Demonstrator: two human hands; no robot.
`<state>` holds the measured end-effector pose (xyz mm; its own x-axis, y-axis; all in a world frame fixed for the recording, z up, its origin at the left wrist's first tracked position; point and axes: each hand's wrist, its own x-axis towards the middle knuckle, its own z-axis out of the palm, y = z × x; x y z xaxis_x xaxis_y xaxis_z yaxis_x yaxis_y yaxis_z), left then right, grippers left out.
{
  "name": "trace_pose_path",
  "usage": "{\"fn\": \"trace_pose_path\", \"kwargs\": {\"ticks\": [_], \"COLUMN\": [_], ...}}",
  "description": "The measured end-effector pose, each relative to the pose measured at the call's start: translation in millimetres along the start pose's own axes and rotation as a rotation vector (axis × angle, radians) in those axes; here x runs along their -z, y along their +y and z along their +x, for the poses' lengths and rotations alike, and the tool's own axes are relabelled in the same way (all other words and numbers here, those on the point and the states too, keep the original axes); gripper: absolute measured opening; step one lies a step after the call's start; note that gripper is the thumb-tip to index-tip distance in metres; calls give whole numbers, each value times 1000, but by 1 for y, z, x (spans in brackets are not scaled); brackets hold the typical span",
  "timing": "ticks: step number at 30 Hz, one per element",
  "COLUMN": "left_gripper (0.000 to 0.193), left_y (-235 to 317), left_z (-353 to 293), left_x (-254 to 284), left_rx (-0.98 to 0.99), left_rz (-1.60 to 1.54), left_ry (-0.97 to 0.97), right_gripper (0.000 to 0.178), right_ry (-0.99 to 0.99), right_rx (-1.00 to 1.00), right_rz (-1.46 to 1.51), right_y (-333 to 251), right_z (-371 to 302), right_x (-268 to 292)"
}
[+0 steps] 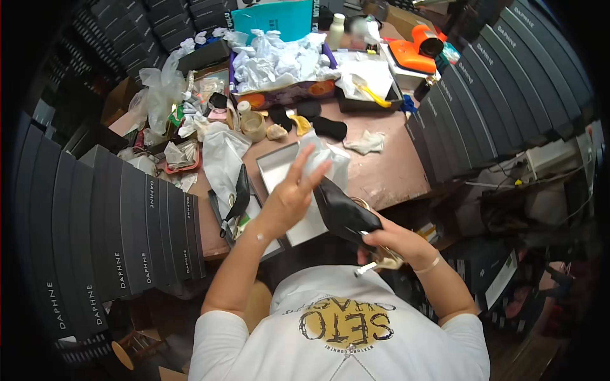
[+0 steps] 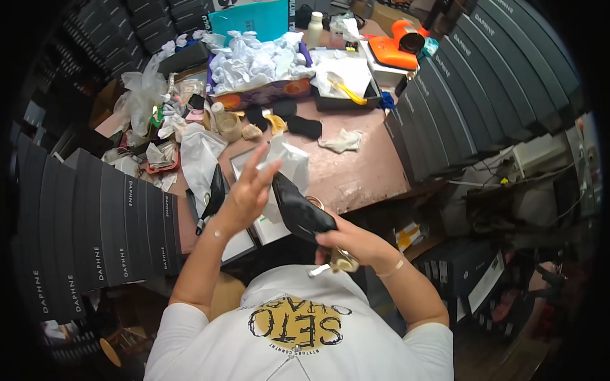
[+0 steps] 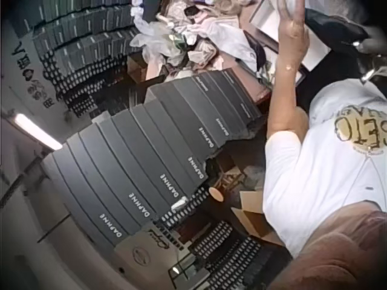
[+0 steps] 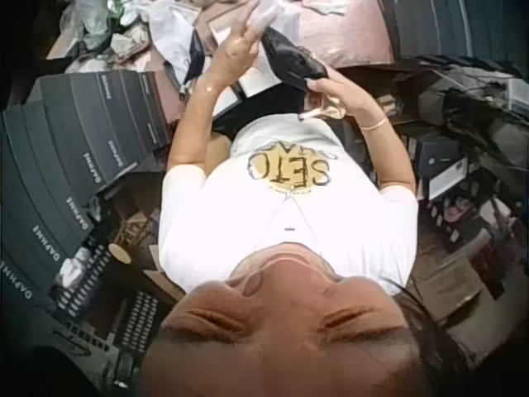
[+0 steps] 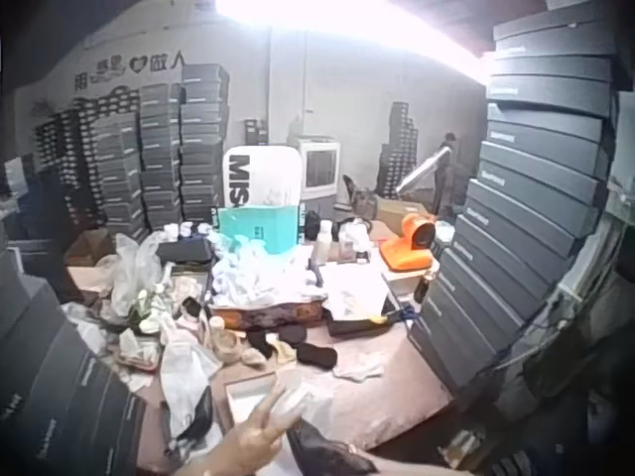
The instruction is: Cleaning and packing shoes into boxes in a shoe manufacturing facility.
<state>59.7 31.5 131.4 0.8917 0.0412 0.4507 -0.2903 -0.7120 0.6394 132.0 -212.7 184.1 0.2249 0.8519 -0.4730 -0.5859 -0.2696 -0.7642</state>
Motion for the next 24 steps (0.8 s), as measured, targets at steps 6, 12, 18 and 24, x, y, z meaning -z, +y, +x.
{"fn": "trace_pose_path", "kwargs": {"ticks": [6,12,18,24], "left_gripper": [67,24,22,39], "left_y": [5,-34,-13,43], "left_z": [-77,-148,-71,-44], "left_x": [0,-50,-72,-42], "left_rx": [360,1141,697,291], "left_rz": [153,-1189,-825,-215], "left_ry": [39,458,687,131], "right_gripper": [32,40,42,41], "right_ry": [108,-208,-325,-171], "right_rx": [6,-116,-118,16], "right_rz": [232,938,1071,979], "right_y": [68,129,135,94], "right_z": [93,78,66,64], "right_x": [18,36,39,38]}}
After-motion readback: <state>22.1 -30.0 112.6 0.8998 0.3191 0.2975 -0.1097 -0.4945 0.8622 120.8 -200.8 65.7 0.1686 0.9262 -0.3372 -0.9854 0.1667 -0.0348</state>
